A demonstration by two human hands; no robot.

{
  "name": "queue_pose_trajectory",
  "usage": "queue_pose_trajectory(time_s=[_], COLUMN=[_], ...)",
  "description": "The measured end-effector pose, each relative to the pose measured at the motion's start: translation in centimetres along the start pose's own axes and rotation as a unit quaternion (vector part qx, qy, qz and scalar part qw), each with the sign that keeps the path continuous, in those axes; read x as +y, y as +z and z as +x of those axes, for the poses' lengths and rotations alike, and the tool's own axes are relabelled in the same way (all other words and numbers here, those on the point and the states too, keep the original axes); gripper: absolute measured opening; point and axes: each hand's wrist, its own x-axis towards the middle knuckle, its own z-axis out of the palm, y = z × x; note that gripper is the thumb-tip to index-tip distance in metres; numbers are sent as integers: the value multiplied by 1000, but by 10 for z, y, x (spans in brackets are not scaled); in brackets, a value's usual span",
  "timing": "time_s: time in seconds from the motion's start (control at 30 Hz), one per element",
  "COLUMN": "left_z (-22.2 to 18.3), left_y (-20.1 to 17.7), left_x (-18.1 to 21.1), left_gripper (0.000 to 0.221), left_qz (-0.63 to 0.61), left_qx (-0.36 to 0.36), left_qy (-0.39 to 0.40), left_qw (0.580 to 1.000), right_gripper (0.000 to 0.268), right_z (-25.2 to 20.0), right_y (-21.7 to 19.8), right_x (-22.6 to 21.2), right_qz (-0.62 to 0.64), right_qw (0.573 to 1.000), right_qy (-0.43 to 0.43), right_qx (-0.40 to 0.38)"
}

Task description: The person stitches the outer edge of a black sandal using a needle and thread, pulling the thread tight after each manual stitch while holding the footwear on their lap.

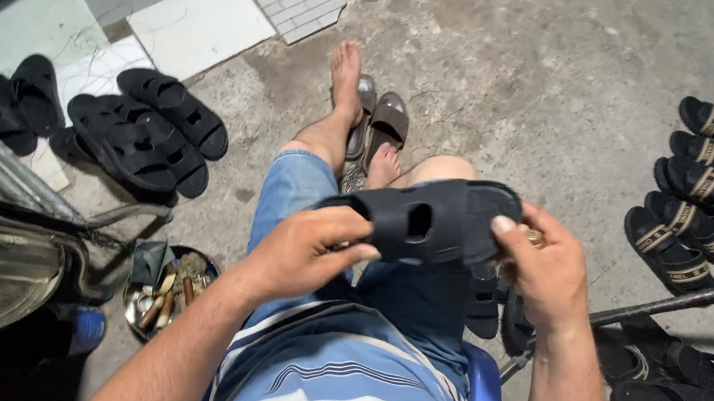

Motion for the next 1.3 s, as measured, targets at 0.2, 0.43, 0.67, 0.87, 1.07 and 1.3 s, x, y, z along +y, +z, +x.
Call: queue_pose_trajectory(time_s=[0.2, 0.43, 0.67, 0.87, 1.07, 1.3], left_z=[4, -12, -34, -49, -33, -6], left_y=[-30, 10, 95, 98, 60, 30], left_x=[16, -75, -125, -123, -71, 32], left_gripper=[22, 37, 57, 40, 30, 29], left_qz=[-168, 340, 409, 361, 321, 242], left_qx=[180, 209, -364, -368, -227, 133], left_qy=[-242, -48, -149, -125, -210, 151], left_qw=[939, 916, 824, 847, 895, 949], right_gripper=[18, 26, 16, 22, 19, 40], right_z=[10, 5, -26, -38, -22, 0], right_y=[-86, -200, -204, -165, -90, -14], right_x=[-4, 23, 20, 28, 10, -30], right_qz=[135, 153, 238, 220, 215, -116], right_qw=[932, 859, 816, 858, 931, 993], right_qy=[98, -49, -13, 24, 74, 29], right_qx=[323, 485, 527, 463, 285, 0])
